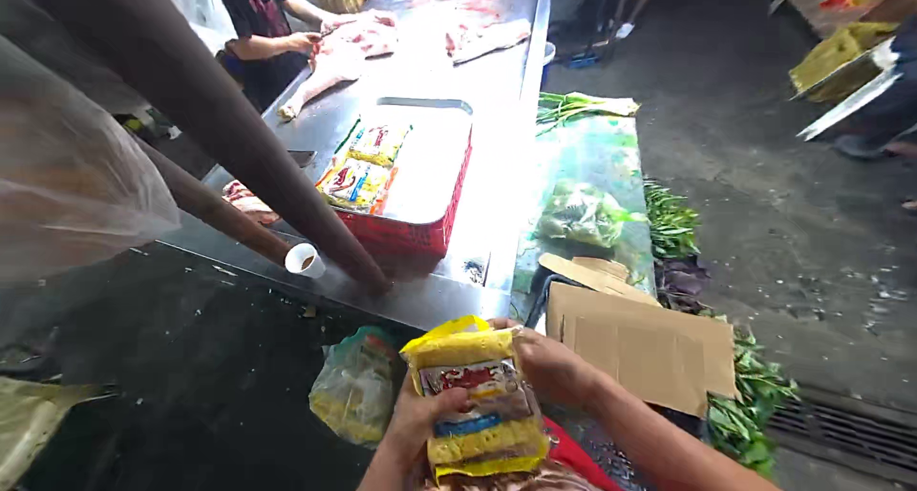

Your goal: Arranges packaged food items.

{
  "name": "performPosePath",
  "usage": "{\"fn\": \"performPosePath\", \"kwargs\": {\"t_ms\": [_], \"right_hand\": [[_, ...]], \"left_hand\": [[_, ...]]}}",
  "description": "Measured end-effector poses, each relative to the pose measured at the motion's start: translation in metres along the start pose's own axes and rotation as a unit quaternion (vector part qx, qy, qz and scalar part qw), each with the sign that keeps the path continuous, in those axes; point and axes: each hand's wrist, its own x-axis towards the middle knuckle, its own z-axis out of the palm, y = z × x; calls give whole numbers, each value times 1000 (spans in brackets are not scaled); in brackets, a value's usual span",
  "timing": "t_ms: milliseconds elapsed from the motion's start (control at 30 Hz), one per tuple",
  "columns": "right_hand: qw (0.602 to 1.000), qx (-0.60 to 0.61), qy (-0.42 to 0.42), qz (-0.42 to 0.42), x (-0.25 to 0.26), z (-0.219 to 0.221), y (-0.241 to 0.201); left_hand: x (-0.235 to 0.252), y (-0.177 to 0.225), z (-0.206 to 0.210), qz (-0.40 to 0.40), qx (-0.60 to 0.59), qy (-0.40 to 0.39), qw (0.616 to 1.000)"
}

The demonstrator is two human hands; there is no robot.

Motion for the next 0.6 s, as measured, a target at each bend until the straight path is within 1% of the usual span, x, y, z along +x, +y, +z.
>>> {"fn": "performPosePath", "kwargs": {"t_ms": [33,100,200,233,267,333,367,400,433,467,500,533,600], "right_hand": [[1000,9,-29,-4,3,-10,-12],[998,-21,-52,-5,7,-20,-35],[993,-110,-29,14,12,-25,-53],[986,-168,-8,13,14,-24,-55],[968,-251,18,-6,17,-21,-56],[912,-397,58,-90,21,-17,-51],[887,-434,74,-139,21,-17,-45],[871,-450,84,-179,21,-17,-40],[866,-448,97,-201,20,-17,-36],[870,-434,115,-206,20,-15,-34],[880,-411,140,-192,19,-12,-33],[896,-380,167,-159,18,-9,-33],[934,-286,207,-50,21,-5,-33]], "left_hand": [[0,5,7,13,-16,-11,1000],[0,8,21,33,-61,-15,997],[-5,-2,32,51,-90,-9,995],[-6,-7,33,54,-90,-13,994],[-7,-10,35,58,-86,-14,995],[-9,-15,36,69,-76,-31,994],[-10,-19,35,78,-75,-47,993],[-12,-22,33,85,-71,-58,992],[-16,-24,31,91,-62,-64,992],[-18,-25,30,98,-47,-65,992],[-21,-25,30,102,-32,-61,992],[-25,-24,31,102,-21,-52,993],[-29,-23,33,99,-12,-37,994]]}}
